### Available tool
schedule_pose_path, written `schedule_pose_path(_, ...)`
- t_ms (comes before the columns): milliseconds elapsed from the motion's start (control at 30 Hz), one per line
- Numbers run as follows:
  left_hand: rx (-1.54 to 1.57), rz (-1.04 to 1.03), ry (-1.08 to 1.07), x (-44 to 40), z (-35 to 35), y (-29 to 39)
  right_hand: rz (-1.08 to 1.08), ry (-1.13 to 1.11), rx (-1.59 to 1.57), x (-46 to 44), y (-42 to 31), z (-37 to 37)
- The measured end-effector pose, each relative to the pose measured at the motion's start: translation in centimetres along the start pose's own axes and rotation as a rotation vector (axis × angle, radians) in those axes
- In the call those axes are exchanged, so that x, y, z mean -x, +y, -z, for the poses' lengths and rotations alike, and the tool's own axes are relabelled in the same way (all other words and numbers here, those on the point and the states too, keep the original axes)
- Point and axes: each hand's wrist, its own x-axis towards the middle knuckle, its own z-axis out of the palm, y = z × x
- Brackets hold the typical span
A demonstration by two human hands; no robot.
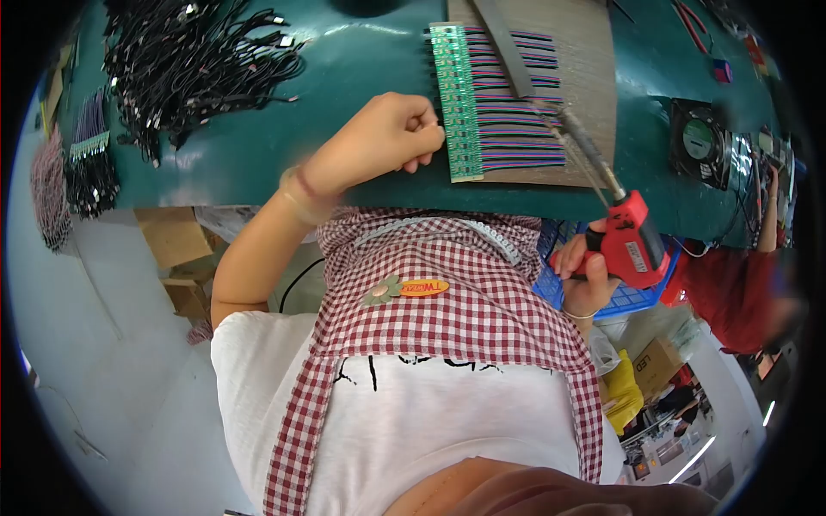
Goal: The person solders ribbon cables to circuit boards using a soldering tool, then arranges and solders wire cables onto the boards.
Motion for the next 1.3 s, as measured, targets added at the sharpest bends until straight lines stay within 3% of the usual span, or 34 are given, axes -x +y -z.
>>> schedule_pose_path(167,-0.28,-0.004,-0.033,0.1,2.7,2.2,0.214,0.105,-0.141,-1.8,-1.9,4.3)
schedule_pose_path(200,-0.34,-0.094,0.07,-0.3,3.6,3.3,0.278,0.155,-0.116,-2.0,-2.8,5.5)
schedule_pose_path(267,-0.505,-0.253,0.503,-2.1,4.6,5.5,0.41,0.309,-0.093,-2.6,-4.7,8.3)
schedule_pose_path(333,-0.986,-0.62,0.852,-5.2,8.3,5.1,0.558,0.435,-0.036,-3.1,-6.4,10.2)
schedule_pose_path(400,-1.331,-0.539,0.903,-7.8,10.5,5.1,0.679,0.529,0.034,-3.6,-7.8,12.1)
schedule_pose_path(467,-1.32,-0.501,0.731,-9.6,12.7,4.1,0.739,0.645,0.091,-4.3,-8.4,13.9)
schedule_pose_path(500,-1.369,-0.367,0.702,-9.9,12.6,4.1,0.742,0.736,0.142,-4.9,-8.2,14.6)
schedule_pose_path(533,-1.394,-0.377,0.741,-10.0,12.4,3.8,0.718,0.823,0.201,-5.8,-7.7,15.3)
schedule_pose_path(633,-1.476,-0.379,0.793,-10.2,12.2,3.5,0.301,0.906,0.192,-7.3,-6.5,17.6)
schedule_pose_path(767,-1.509,-0.359,0.84,-10.7,12.4,2.6,0.559,0.88,0.145,-6.6,-6.7,16.0)
schedule_pose_path(833,-1.354,-0.344,0.798,-10.7,12.2,3.4,0.584,0.902,0.205,-7.2,-6.0,17.0)
schedule_pose_path(933,-1.563,-0.381,0.788,-10.5,11.9,3.2,0.442,0.912,0.08,-8.0,-6.2,17.7)
schedule_pose_path(1000,-1.464,-0.42,0.868,-10.6,11.3,2.9,0.597,0.929,0.139,-7.6,-7.3,16.2)
schedule_pose_path(1033,-1.408,-0.415,0.872,-10.4,11.1,2.9,0.54,0.866,0.154,-7.1,-6.5,17.5)
schedule_pose_path(1133,-1.213,-0.614,0.901,-9.8,11.4,2.7,0.58,0.9,0.05,-7.0,-6.8,16.0)
schedule_pose_path(1300,-1.113,-0.577,0.876,-9.0,11.4,3.4,0.649,0.917,-0.282,-6.6,-7.0,14.1)
